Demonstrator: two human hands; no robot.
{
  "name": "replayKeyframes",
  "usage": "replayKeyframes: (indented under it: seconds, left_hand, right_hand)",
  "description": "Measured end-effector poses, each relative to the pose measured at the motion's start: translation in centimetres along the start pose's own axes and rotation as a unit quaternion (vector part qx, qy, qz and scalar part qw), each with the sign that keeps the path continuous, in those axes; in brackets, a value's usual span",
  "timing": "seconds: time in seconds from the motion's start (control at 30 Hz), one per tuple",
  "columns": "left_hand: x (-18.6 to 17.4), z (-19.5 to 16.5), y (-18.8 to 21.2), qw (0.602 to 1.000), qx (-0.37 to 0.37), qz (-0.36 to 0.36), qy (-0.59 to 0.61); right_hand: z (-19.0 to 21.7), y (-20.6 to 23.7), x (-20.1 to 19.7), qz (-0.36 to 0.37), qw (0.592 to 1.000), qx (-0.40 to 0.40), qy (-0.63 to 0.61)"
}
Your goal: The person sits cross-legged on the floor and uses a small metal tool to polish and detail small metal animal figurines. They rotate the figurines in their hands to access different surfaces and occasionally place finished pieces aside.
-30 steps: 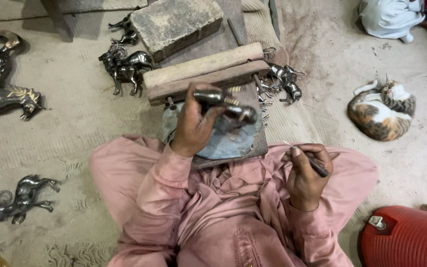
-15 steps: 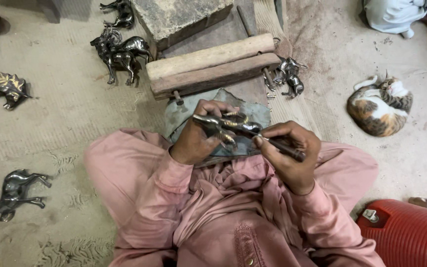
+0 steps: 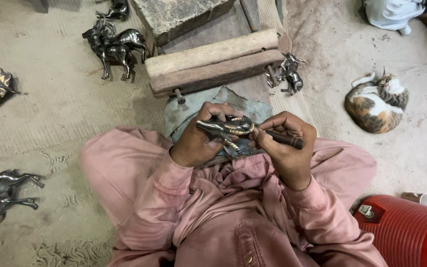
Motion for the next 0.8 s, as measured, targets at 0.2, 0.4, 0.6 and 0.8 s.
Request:
replayKeyframes:
  seconds: [0.2,0.4,0.6,0.8]
  left_hand:
    - [0.1,0.4,0.2,0.999,-0.026,0.006,0.029]
    - [0.3,0.6,0.2,0.999,-0.02,-0.002,0.041]
    - [0.4,0.5,0.2,0.998,-0.022,0.005,0.053]
    - [0.6,0.6,0.1,0.997,-0.034,0.007,0.071]
  right_hand:
    - [-0.2,0.0,-0.1,-0.008,1.0,0.006,-0.004]
    - [1.1,-0.3,0.0,0.106,0.985,-0.089,0.104]
    - [0.9,-0.3,-0.3,0.069,0.989,-0.1,0.087]
    - [2.7,-0.2,0.5,0.137,0.943,-0.257,0.163]
Point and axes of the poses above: each hand's wrist, its own y-axis away from the middle knuckle, its own x-axis out of the palm, z = x × y, the point moved 7 cm from there along -y, towards the middle knuckle, and after that the axes turned 14 degrees about -x, right-handed, at the moved point
